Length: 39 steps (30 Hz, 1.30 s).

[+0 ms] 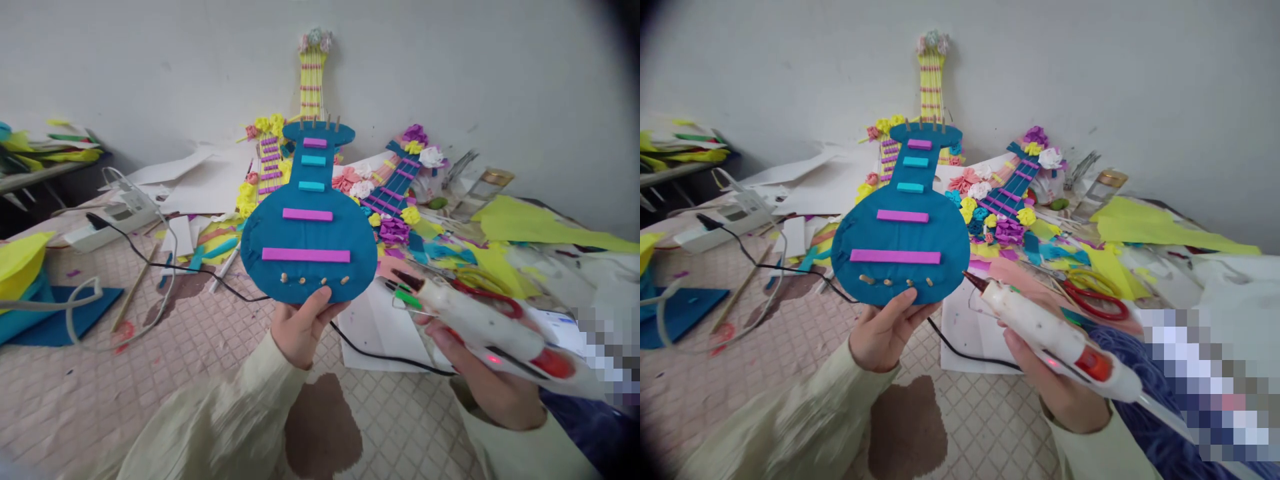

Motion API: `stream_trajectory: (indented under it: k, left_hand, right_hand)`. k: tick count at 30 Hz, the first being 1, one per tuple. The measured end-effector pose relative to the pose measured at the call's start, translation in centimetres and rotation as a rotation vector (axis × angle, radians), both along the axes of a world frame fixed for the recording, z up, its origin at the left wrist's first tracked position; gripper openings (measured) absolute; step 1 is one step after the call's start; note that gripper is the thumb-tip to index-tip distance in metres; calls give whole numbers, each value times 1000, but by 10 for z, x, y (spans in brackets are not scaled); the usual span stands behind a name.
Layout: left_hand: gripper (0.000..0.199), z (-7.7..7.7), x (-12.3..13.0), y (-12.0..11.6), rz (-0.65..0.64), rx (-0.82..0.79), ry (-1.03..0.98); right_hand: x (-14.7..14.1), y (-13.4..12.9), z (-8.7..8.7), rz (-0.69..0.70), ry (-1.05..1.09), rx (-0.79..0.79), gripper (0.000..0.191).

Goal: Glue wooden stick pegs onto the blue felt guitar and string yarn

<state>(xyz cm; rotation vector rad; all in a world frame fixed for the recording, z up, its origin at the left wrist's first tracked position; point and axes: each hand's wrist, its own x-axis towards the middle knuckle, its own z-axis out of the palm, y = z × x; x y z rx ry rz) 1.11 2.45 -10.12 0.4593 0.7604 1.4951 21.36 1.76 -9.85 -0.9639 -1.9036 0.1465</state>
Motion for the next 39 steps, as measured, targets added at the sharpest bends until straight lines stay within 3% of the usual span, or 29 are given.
stream_trajectory:
  k: [4,9,15,32,39]
  left_hand:
    - [73,-2,1,-2,32,50,40]
    - [69,-3,2,-4,49,108,85]
    - [66,-3,3,-5,26,70,64]
    - [58,-12,6,-7,187,159,217]
    - [67,-11,7,-10,193,150,215]
  right_hand:
    - [-7,-2,6,76,-133,89,23]
    - [-7,-1,-4,146,-171,181,24]
    - [-7,0,-8,169,-153,237,25]
    - [-5,-9,-11,100,-235,110,16]
    - [-6,-10,-13,84,-258,123,19]
